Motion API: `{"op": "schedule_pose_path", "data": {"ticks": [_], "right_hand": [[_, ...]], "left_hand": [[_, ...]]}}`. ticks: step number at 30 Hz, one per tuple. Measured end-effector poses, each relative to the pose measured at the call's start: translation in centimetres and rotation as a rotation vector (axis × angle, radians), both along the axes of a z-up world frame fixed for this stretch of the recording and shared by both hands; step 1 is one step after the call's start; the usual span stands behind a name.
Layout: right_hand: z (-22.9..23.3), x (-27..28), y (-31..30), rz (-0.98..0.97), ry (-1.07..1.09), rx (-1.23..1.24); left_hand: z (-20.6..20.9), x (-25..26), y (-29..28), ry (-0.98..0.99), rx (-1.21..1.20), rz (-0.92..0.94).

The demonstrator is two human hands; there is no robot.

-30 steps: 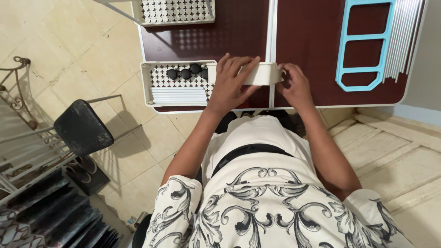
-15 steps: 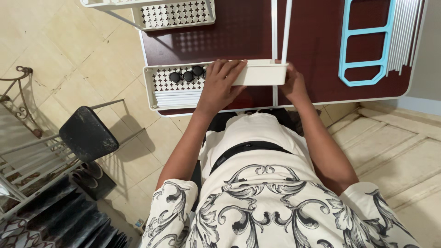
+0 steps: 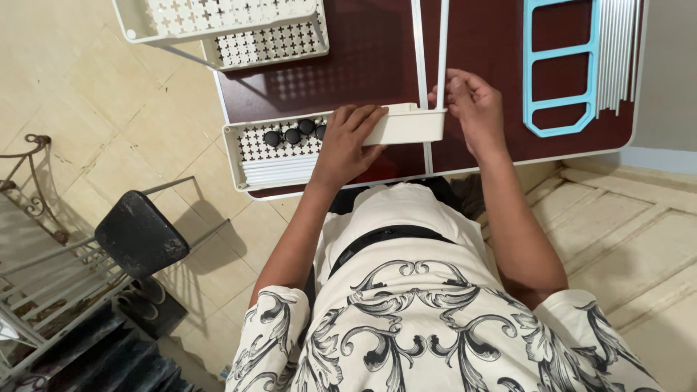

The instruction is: The person assembles a white plastic storage rack by inserting white rods into slots on a perforated tray and attaching a base unit. They repeatedly insert and remove rods, adjust the tray, and connect components on a maroon table.

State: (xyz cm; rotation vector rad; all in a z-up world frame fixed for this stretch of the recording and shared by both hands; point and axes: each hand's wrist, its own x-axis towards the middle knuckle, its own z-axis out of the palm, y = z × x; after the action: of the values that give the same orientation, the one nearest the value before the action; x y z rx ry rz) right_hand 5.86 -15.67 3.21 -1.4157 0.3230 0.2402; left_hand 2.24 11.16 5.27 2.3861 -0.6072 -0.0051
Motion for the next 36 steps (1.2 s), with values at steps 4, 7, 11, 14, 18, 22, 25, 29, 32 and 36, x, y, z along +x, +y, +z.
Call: {"op": "schedule_pose_path", "data": {"ticks": [4,7,11,14,18,22,25,29,32,36], "right_hand": [[0.5,1.3,1.1,0.058,-0.049,-0.168],[0.0,1.1,1.9,0.078,-0.065,-0.234],[-0.8,1.3,3.3,0.011,-0.01,-0.253],[-1.1,1.3,4.0,-0.026,-0.047,-0.226],[-1.1,1.2,4.4,-0.031,-0.06,-0.307],[-0.9,1.2,4.4,-0.04,-0.076,-0.329],[-0.5,1.3,4.2,-0.042,-0.081,-0.354],[0.2,1.4,3.0,-0.02,-0.084,-0.373],[0.2,1.6,2.7,-0.01,-0.042,-0.377],[-0.5,1.4,3.3,-0.058,-0.06,-0.312]], "left_hand": [[0.4,0.5,0.0,0.012,-0.035,-0.01],[0.4,0.3,0.0,0.051,-0.027,-0.008],[0.3,0.3,0.0,0.041,-0.061,0.008],[0.3,0.3,-0.3,0.041,-0.084,0.023],[0.6,0.1,-0.3,0.051,-0.09,0.038],[0.6,0.4,-0.2,0.075,-0.106,0.021],[0.7,1.0,-0.1,0.094,-0.087,0.001],[1.0,1.1,-0.3,0.098,-0.051,-0.009],[1.1,1.4,-0.3,0.105,-0.04,-0.024],[1.0,1.8,-0.4,0.114,-0.033,-0.038]]}}
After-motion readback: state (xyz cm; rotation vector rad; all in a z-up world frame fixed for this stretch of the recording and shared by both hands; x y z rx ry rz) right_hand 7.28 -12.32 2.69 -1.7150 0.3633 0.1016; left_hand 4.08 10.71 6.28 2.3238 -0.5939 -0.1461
